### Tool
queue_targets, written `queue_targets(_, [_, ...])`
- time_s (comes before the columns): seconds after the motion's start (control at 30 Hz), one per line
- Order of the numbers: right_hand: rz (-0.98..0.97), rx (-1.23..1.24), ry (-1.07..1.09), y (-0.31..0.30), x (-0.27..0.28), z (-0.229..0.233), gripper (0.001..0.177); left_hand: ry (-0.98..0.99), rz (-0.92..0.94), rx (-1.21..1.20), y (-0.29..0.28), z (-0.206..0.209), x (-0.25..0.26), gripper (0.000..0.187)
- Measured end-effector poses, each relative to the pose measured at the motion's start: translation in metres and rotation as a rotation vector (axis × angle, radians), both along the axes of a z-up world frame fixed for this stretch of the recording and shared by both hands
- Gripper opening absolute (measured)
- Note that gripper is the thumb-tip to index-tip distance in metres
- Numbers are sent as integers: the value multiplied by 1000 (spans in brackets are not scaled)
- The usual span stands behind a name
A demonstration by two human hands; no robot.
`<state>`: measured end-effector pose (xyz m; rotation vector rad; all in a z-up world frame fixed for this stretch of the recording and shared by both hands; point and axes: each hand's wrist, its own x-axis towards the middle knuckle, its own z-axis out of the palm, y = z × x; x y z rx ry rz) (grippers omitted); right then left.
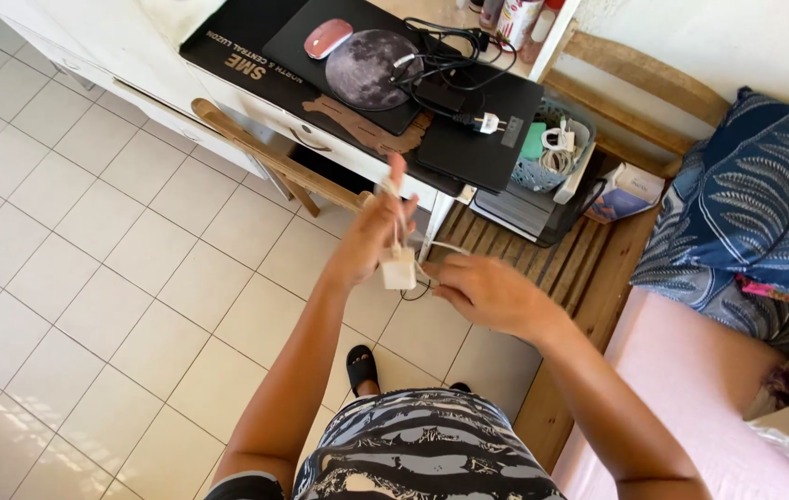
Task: Collecting and organizing electronic devices and cables from various surfaces in a room.
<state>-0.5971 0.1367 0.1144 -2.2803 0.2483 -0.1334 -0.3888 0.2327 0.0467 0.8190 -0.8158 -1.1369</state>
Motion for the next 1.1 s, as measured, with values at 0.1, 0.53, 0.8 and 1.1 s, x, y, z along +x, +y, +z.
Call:
queue_targets(0.1, [92, -306, 88, -11, -4, 21, 21, -322, -108, 328, 7, -6, -19, 81])
queue_targets(0.53, [-13, 79, -141, -55, -4, 27, 13, -342, -701, 423, 30, 26, -39, 72])
queue_targets(0.8, [121, 342, -306, -50, -5, -29, 16, 232, -695, 84, 33, 21, -34, 81])
queue_targets(1.1, [-118, 846, -398, -1, 15, -77, 25, 114, -378, -7, 25, 21, -30, 86])
